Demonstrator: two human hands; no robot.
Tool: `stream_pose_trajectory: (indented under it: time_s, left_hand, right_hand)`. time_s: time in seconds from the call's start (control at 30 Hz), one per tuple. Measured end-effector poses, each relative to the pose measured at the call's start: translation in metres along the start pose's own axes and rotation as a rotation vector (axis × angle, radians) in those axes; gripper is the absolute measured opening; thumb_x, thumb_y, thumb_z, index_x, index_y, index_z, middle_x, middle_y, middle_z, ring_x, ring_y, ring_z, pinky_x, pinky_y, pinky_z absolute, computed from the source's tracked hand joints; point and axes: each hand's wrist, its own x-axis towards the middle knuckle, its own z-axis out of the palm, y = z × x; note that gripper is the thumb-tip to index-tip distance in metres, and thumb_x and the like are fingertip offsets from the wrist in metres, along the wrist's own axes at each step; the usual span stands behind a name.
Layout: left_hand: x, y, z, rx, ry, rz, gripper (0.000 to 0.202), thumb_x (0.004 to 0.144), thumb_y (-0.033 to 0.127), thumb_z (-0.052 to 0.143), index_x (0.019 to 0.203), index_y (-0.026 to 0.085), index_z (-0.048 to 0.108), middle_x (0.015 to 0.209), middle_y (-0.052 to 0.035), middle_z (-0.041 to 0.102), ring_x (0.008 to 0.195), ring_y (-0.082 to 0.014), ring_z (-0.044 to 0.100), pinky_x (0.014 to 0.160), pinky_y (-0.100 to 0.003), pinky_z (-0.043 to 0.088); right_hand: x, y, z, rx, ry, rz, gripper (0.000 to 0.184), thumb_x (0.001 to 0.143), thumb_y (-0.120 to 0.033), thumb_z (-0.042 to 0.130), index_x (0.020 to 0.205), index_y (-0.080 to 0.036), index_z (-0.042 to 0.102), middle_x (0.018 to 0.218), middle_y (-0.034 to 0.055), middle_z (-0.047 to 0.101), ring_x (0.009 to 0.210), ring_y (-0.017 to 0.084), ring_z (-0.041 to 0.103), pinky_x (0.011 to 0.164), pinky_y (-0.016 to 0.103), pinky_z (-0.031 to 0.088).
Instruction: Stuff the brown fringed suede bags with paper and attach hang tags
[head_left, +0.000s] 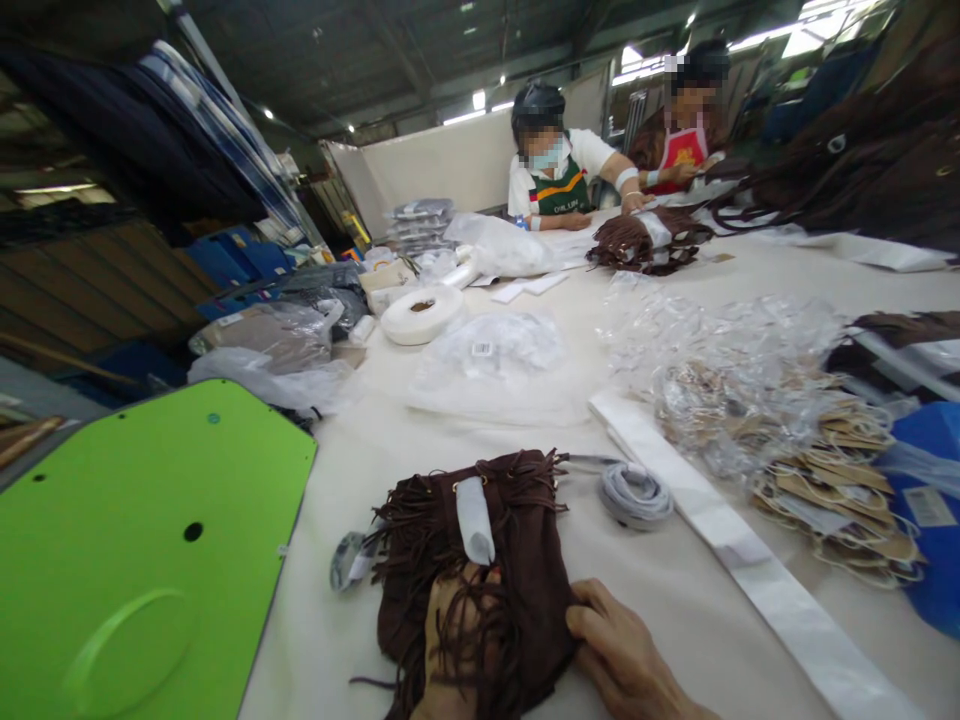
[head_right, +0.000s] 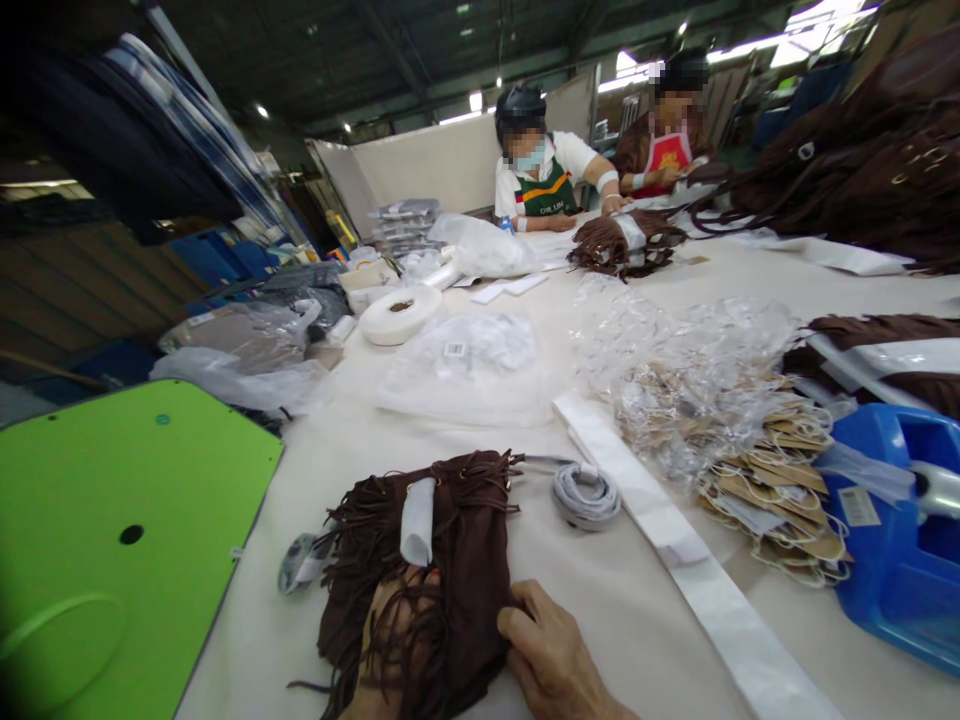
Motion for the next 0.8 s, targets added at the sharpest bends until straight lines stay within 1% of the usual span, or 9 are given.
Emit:
stream_pose_trajectory:
  time_s: [0.07,0.17,0.23,0.3,0.43,0.53,0.63,0.73,0.8]
  left_hand:
    - [0.007,0.004,0.001,0.016,-0.033,-0.006,0.034,0.089,0.036,0.034,0.086,0.025,0.067,0.081,-0.0057,0.069,0.076,-0.0211,0.065,0.071,-0.036,0.055]
    - [0.017,0.011,0.002,0.058,-0.066,-0.056,0.031,0.087,0.035,0.039,0.095,0.020,0.064,0.083,-0.0073,0.068,0.074,-0.0213,0.065,0.065,-0.033,0.055]
    - [0.022,0.015,0.001,0.097,-0.085,-0.072,0.033,0.084,0.040,0.045,0.101,0.018,0.063,0.087,-0.0092,0.068,0.077,-0.0241,0.065,0.066,-0.035,0.056]
    - [0.026,0.018,-0.001,0.147,-0.117,-0.060,0.036,0.081,0.042,0.049,0.103,0.017,0.062,0.089,-0.0095,0.068,0.082,-0.0263,0.065,0.072,-0.038,0.055]
    - [0.030,0.024,-0.004,0.239,-0.183,-0.019,0.033,0.081,0.040,0.051,0.099,0.015,0.062,0.084,-0.0093,0.068,0.080,-0.0248,0.066,0.076,-0.036,0.054]
    - [0.032,0.025,-0.004,0.251,-0.194,0.001,0.031,0.082,0.040,0.050,0.096,0.015,0.063,0.078,-0.0086,0.067,0.076,-0.0244,0.065,0.071,-0.035,0.054]
    - [0.032,0.023,-0.004,0.248,-0.216,-0.013,0.033,0.082,0.044,0.050,0.093,0.015,0.063,0.079,-0.0095,0.067,0.075,-0.0248,0.066,0.068,-0.036,0.054]
    - [0.033,0.023,-0.006,0.209,-0.287,-0.060,0.033,0.081,0.044,0.050,0.094,0.017,0.063,0.085,-0.0098,0.068,0.081,-0.0245,0.066,0.073,-0.036,0.054]
    - [0.034,0.023,-0.008,0.190,-0.325,-0.113,0.032,0.081,0.044,0.051,0.096,0.018,0.064,0.086,-0.0086,0.069,0.082,-0.0237,0.066,0.075,-0.035,0.053]
  right_hand:
    - [-0.005,0.002,0.001,0.057,0.008,0.065,0.024,0.074,-0.002,0.033,0.081,-0.023,0.043,0.081,0.0020,0.049,0.073,0.014,0.050,0.062,0.022,0.040]
    - [-0.008,-0.003,-0.002,0.195,-0.015,0.244,0.018,0.076,-0.007,0.036,0.078,-0.022,0.045,0.076,0.0001,0.048,0.068,0.013,0.049,0.061,0.022,0.039]
    - [-0.005,-0.009,-0.006,0.306,-0.044,0.404,0.013,0.075,-0.012,0.040,0.079,-0.021,0.048,0.073,-0.0007,0.048,0.064,0.012,0.047,0.059,0.022,0.037]
    - [0.002,-0.015,-0.008,0.401,-0.072,0.560,0.005,0.076,-0.021,0.044,0.076,-0.020,0.049,0.067,-0.0019,0.046,0.061,0.012,0.044,0.056,0.023,0.034]
    - [0.021,-0.021,-0.007,0.495,-0.007,0.831,0.033,0.072,-0.049,0.052,0.063,-0.022,0.037,0.054,-0.0065,0.034,0.051,0.010,0.035,0.048,0.024,0.027]
    - [0.032,-0.021,-0.007,0.629,-0.028,0.991,0.037,0.064,-0.054,0.056,0.069,-0.023,0.037,0.052,-0.0081,0.035,0.045,0.009,0.033,0.043,0.023,0.023]
    - [0.035,-0.023,-0.009,0.752,-0.090,1.018,0.037,0.061,-0.052,0.060,0.068,-0.021,0.040,0.053,-0.0074,0.038,0.046,0.007,0.031,0.044,0.022,0.020]
    - [0.028,-0.025,-0.007,0.895,-0.032,0.929,0.040,0.062,-0.054,0.061,0.066,-0.021,0.039,0.057,-0.0065,0.039,0.051,0.008,0.032,0.049,0.022,0.023]
    - [0.018,-0.023,-0.003,0.900,0.027,0.854,0.041,0.066,-0.057,0.058,0.068,-0.021,0.039,0.061,-0.0056,0.039,0.057,0.010,0.035,0.053,0.023,0.026]
